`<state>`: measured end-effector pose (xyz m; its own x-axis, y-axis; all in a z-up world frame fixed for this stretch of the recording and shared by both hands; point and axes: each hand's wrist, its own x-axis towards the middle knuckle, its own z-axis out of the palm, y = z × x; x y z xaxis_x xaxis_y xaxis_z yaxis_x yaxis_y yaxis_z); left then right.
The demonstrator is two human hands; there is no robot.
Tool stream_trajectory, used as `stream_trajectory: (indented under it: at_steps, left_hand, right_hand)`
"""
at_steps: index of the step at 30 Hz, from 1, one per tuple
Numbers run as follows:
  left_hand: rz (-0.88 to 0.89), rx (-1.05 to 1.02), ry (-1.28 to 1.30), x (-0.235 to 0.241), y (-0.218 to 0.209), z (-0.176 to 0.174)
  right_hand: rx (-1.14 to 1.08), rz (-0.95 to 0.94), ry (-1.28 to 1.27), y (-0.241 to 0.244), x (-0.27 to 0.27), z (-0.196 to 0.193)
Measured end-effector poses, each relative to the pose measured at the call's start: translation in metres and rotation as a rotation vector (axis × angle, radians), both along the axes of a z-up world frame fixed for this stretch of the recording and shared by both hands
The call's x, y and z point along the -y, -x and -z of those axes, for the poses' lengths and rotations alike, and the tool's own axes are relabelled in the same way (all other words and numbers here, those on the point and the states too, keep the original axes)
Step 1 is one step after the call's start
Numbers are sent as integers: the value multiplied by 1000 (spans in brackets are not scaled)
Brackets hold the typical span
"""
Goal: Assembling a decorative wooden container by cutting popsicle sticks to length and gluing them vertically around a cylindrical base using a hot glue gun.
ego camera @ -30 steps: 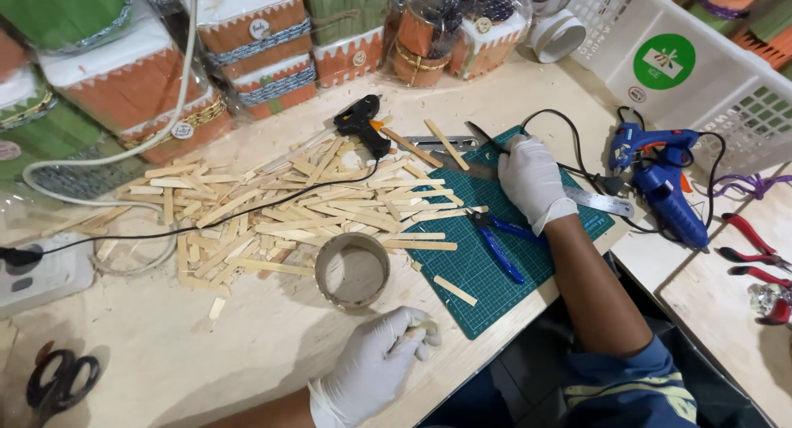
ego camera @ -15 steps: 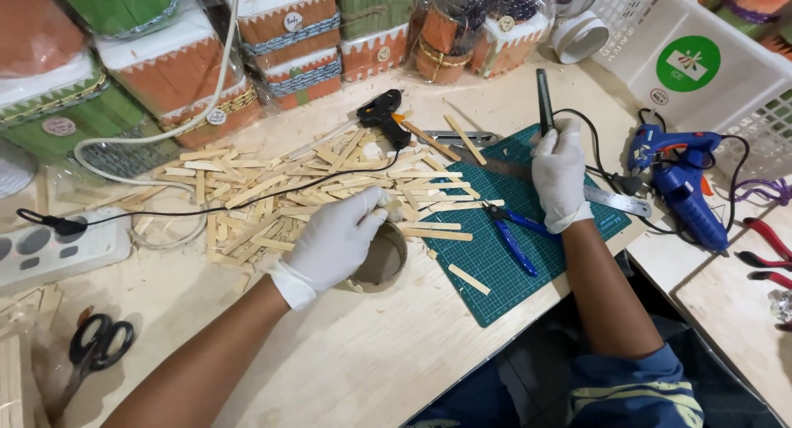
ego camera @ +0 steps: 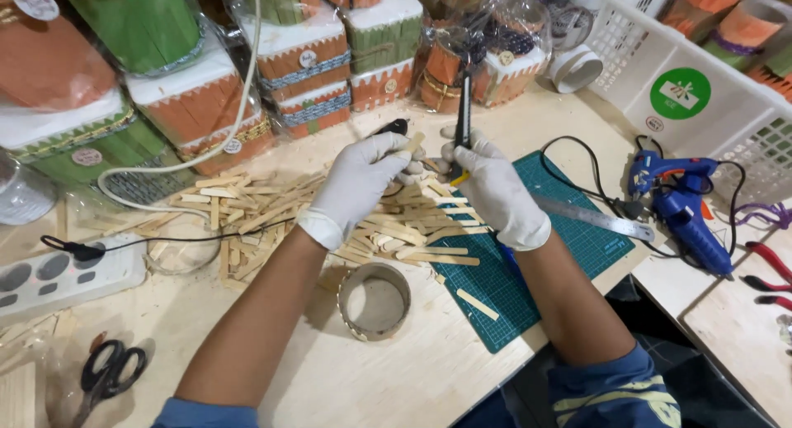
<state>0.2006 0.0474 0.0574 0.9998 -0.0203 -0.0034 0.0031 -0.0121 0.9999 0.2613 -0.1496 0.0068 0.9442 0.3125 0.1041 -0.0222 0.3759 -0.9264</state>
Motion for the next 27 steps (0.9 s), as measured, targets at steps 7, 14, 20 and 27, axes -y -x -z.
stream_trajectory:
  at_steps: [7,14,20,27]
  left_hand:
    - [-151,16,136,3,-16,34]
    - [-180,17,172,3,-18,40]
    - [-173,18,225,8,-12,39]
    - [-197,-5,179,7,-3,26]
  right_hand:
    - [-35,-247,-56,25,-9,13]
    - [-44,-223,26,39,-16,19]
    - [45,-183,41,30,-7,37]
    - [160,-106,85,35,-12,31]
